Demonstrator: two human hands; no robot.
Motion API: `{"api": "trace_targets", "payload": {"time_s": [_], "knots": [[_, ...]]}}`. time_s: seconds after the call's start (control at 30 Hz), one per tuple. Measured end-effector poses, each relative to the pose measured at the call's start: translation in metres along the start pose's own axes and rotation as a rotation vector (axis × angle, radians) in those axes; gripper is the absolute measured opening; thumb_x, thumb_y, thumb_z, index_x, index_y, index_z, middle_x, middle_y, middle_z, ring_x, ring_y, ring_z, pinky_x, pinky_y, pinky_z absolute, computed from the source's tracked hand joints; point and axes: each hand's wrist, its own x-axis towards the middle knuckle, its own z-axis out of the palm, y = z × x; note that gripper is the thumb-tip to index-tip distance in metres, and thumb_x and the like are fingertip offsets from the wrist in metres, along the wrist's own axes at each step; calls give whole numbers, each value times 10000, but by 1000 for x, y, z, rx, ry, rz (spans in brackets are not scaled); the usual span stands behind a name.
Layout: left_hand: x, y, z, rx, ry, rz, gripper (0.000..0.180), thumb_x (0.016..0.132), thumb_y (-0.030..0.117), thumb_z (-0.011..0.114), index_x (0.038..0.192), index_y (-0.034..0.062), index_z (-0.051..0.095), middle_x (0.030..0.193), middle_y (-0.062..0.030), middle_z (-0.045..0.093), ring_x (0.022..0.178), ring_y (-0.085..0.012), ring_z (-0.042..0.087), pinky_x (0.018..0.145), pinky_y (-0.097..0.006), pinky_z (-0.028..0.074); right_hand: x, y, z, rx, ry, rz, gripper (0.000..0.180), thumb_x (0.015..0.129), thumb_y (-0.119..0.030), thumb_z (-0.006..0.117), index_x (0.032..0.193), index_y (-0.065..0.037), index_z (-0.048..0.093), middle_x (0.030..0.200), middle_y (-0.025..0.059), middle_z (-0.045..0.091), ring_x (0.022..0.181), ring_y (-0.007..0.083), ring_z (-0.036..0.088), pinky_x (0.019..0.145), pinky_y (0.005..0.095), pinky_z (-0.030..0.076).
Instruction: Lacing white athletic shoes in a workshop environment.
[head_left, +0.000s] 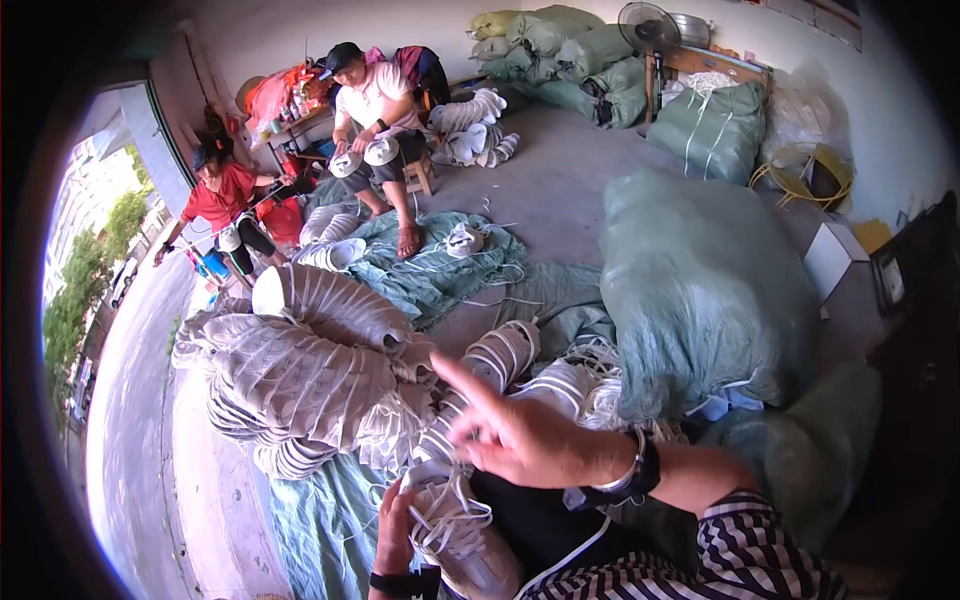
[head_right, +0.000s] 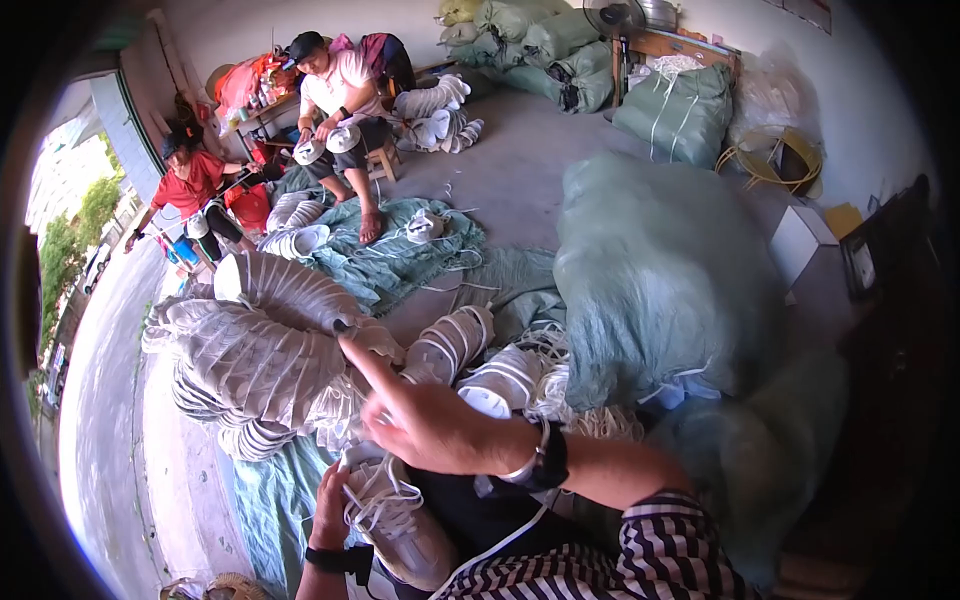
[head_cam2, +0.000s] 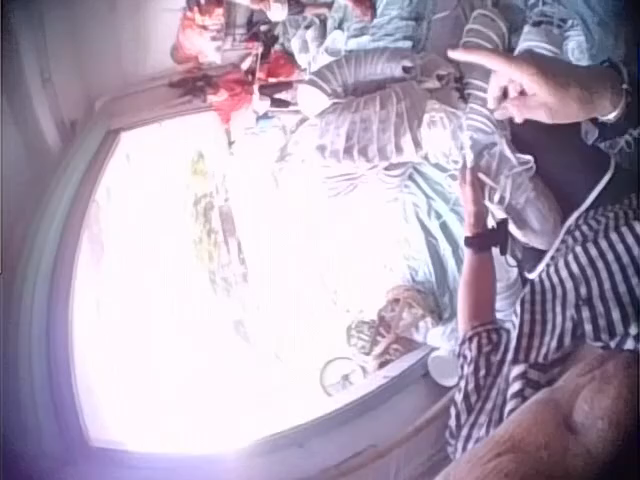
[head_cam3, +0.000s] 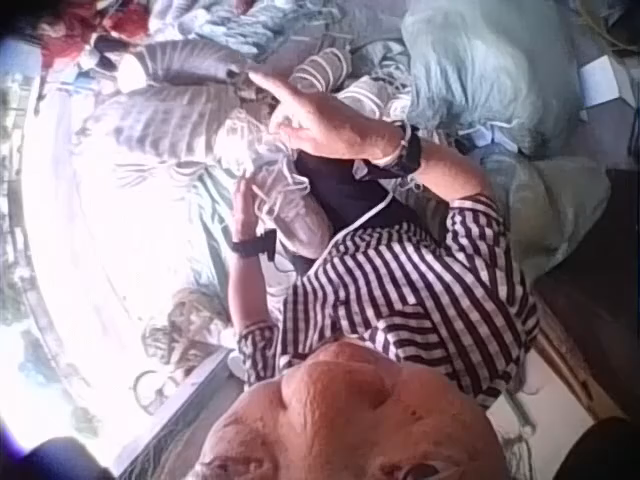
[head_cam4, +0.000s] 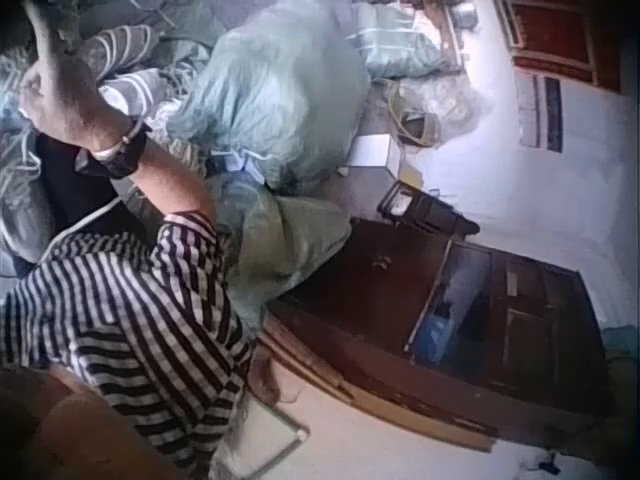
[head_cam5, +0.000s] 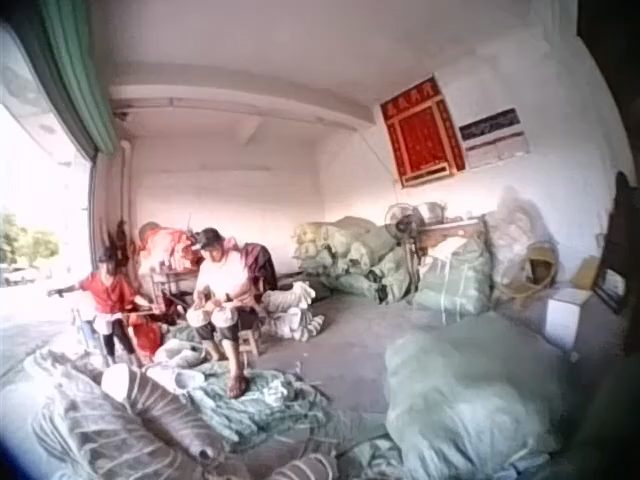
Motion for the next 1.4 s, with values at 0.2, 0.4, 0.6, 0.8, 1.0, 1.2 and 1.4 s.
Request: {"api": "trace_targets", "payload": {"time_s": [0.2,0.4,0.6,0.8,1.0,1.2,1.4], "knots": [[8,-17,-38,39,9,-92,434,865,244,449,1144,-79,527,1016,-152,636,910,-226,641,842,-328,502,-69,49,51,-207,-490,165,748,805,-141,629,1388,5,185,600,195,554,571,337,600,536,417,459],[-9,-20,-41,52,252,26,316,808,88,478,1076,-46,576,891,-109,643,749,-159,627,656,-252,510,-88,63,49,57,-451,363,563,845,-110,606,1332,-40,332,840,137,665,735,252,661,675,317,514],[-29,-41,-92,-330,155,86,395,916,224,441,1233,-10,461,1145,-144,555,992,-235,577,886,-352,467,-87,76,29,235,-426,589,501,855,-93,595,1303,-2,390,864,115,669,654,122,635,625,254,510],[-58,-34,-118,-597,-59,211,505,966,309,409,1389,50,309,1386,-166,368,1251,-292,394,1068,-397,328,-95,96,19,366,-406,728,413,858,-85,594,1236,27,470,834,77,651,691,104,610,655,234,501],[-79,-15,-123,-252,120,104,456,951,241,395,1335,-2,363,1309,-169,456,1149,-271,503,995,-393,413,-85,91,42,284,-492,642,333,864,-133,607,1172,-21,550,797,51,656,660,89,607,621,241,496],[-67,16,-84,137,90,-132,398,949,253,371,1182,-25,535,1063,-115,620,946,-194,616,855,-310,490,-49,66,83,22,-418,126,400,841,-160,622,1205,-37,511,822,163,653,775,311,643,720,339,492],[-70,24,-61,-36,91,-145,607,975,474,282,1272,-23,464,1175,-133,575,1050,-207,576,926,-314,446,-29,45,105,72,-809,451,731,883,-303,587,1405,-6,172,1145,248,561,1060,331,571,901,352,440]]}}
